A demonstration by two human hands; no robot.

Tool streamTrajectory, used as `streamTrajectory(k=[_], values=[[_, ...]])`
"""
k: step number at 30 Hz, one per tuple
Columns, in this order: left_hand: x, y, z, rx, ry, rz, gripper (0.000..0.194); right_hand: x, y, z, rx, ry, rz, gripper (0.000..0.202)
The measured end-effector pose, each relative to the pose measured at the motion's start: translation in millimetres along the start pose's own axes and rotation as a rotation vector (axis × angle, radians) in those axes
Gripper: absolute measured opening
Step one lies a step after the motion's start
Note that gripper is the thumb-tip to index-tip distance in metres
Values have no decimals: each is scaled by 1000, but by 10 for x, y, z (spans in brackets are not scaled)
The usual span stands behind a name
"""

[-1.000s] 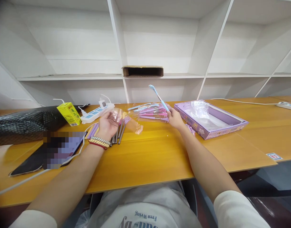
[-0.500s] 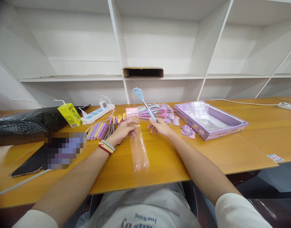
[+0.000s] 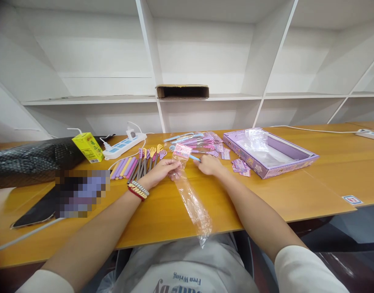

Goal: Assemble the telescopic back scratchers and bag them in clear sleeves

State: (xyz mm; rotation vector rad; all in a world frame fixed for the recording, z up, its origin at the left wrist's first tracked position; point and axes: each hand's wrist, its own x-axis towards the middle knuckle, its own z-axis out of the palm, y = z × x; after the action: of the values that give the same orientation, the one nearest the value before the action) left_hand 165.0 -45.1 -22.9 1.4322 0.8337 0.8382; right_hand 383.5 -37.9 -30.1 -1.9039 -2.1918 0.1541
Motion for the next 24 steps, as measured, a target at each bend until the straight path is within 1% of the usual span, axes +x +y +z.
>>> streamTrajectory(k=[3,6,9,12,17,19,20,22,24], values=[[4,-26,7,29,-30,-26,33,-15,-51,29,-66,-12,-1,52],[9,-47,28,56,-57,-7,32,-25,-101,54,-105,4,15,50],[14,-66,47,103,-38,44,28,-32,-133,73,-129,28,23,45],[16,-81,50,159,-23,50,27,-37,-142,80,-153,32,13,42],[11,-97,28,278,-160,36,25,-34,-113,56,-130,60,-4,33],[10,-97,23,308,-179,31,24,-18,-85,37,-28,109,-8,26],[10,-96,21,311,-178,26,25,-6,-69,26,75,140,-37,22],[11,-92,20,316,-178,16,25,18,-38,7,386,195,-118,20],[11,-84,18,337,-177,-2,26,31,-19,-6,746,212,-171,21]])
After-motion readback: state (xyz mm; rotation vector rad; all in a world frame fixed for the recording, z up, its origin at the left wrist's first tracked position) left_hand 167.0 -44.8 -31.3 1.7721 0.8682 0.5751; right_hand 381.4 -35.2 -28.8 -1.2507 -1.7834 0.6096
